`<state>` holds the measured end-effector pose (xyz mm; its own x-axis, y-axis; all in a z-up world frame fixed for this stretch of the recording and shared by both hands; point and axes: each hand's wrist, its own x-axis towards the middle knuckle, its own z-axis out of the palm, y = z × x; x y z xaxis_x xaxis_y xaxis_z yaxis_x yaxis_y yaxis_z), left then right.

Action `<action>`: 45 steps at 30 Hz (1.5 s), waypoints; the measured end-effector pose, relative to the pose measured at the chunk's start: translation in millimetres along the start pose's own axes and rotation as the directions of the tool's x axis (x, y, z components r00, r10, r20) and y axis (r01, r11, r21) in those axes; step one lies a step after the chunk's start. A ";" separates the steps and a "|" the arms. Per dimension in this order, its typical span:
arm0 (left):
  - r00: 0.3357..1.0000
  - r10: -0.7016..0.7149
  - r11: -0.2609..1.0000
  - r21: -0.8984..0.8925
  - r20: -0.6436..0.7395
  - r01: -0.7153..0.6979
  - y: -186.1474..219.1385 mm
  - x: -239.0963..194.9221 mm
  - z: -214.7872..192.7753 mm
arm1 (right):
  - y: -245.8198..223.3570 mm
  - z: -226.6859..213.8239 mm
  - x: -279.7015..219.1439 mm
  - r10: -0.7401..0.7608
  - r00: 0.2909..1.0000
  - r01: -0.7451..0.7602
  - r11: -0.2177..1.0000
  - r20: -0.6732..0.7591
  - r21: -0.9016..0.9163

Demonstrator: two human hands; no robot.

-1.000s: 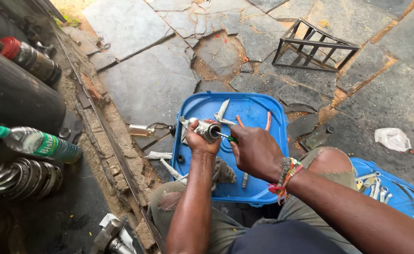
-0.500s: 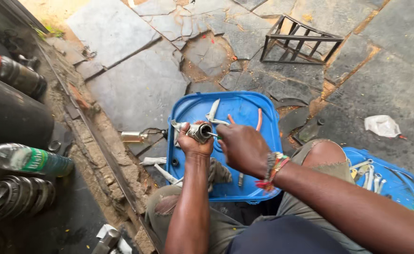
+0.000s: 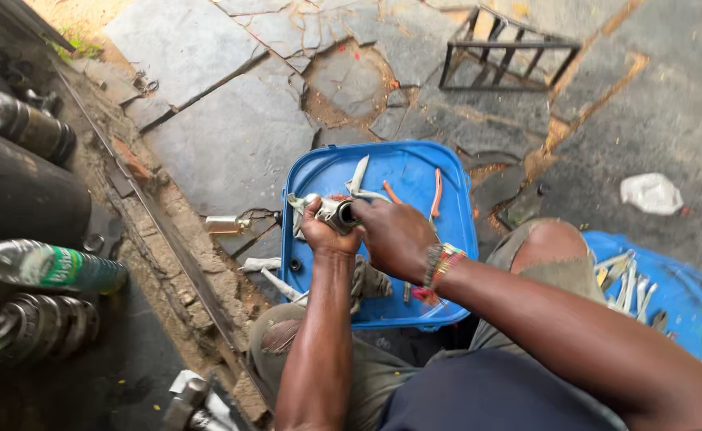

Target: The person sits on the ground and works on a mechanical assembly placed on a blue tray. They use a screwdriver to manipulate internal components, a hammer to tap a metal part, and pliers to grip and adjust a small metal piece. The person also wipes the parts with a cloth and handles a small green bottle.

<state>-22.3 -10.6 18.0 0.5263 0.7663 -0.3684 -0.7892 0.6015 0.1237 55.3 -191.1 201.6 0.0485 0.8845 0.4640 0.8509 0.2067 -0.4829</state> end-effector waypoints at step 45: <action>0.996 0.078 0.990 -0.120 0.041 -0.073 -3.7 -19.2 16.2 | -25.2 -49.4 -6.3 0.277 0.946 -0.264 0.960 0.168 -0.096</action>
<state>-24.4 -23.9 39.6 0.4756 0.8196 -0.3195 -0.8576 0.5128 0.0390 59.4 -222.6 247.6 0.1939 0.9643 0.1804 0.8542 -0.0755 -0.5145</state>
